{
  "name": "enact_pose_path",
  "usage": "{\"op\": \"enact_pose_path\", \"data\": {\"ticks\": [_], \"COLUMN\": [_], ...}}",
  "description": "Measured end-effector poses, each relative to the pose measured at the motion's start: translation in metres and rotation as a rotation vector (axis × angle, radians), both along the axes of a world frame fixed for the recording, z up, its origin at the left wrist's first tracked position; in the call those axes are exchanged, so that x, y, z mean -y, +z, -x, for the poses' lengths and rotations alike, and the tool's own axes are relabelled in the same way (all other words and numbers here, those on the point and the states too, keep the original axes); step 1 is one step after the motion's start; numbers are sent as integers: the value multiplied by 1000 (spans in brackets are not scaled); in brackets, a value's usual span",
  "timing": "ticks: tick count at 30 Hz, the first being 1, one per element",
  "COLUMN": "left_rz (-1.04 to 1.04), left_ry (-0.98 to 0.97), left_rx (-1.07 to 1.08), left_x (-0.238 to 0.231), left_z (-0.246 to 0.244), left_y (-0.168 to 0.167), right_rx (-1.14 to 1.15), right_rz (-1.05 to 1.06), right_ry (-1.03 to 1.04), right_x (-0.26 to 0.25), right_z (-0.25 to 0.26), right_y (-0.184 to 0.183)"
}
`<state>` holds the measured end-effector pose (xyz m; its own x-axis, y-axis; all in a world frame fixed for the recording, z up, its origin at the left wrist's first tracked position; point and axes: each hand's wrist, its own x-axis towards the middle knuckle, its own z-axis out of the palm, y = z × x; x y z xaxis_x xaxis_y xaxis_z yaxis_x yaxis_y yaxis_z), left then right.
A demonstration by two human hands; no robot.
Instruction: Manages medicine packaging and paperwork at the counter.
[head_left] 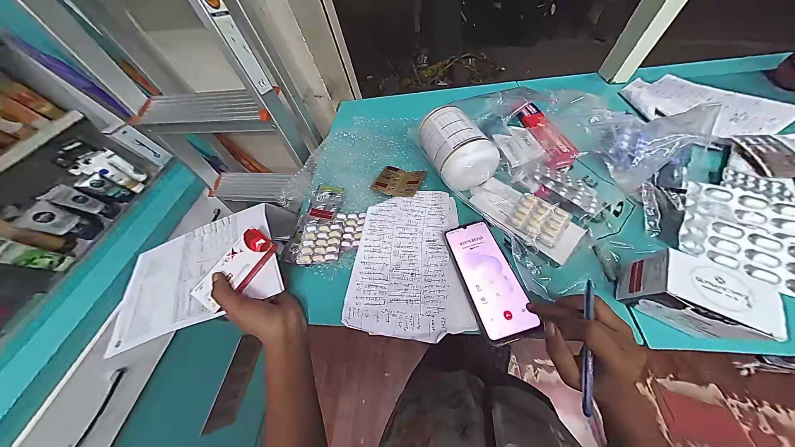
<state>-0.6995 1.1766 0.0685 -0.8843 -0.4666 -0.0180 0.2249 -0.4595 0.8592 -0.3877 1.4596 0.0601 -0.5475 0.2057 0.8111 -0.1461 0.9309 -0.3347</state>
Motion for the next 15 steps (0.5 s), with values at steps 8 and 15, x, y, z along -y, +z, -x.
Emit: {"op": "enact_pose_path", "data": {"ticks": [8, 15], "left_rz": [-71, -89], "left_ry": [40, 63], "left_rx": [-71, -194], "left_x": [0, -12], "left_z": [-3, -23], "left_y": [-3, 11], "right_rx": [-12, 2], "right_rz": [63, 124], "right_ry": [38, 74], "right_x": [-2, -1], "right_z": [-1, -3], "right_y": [2, 7]}}
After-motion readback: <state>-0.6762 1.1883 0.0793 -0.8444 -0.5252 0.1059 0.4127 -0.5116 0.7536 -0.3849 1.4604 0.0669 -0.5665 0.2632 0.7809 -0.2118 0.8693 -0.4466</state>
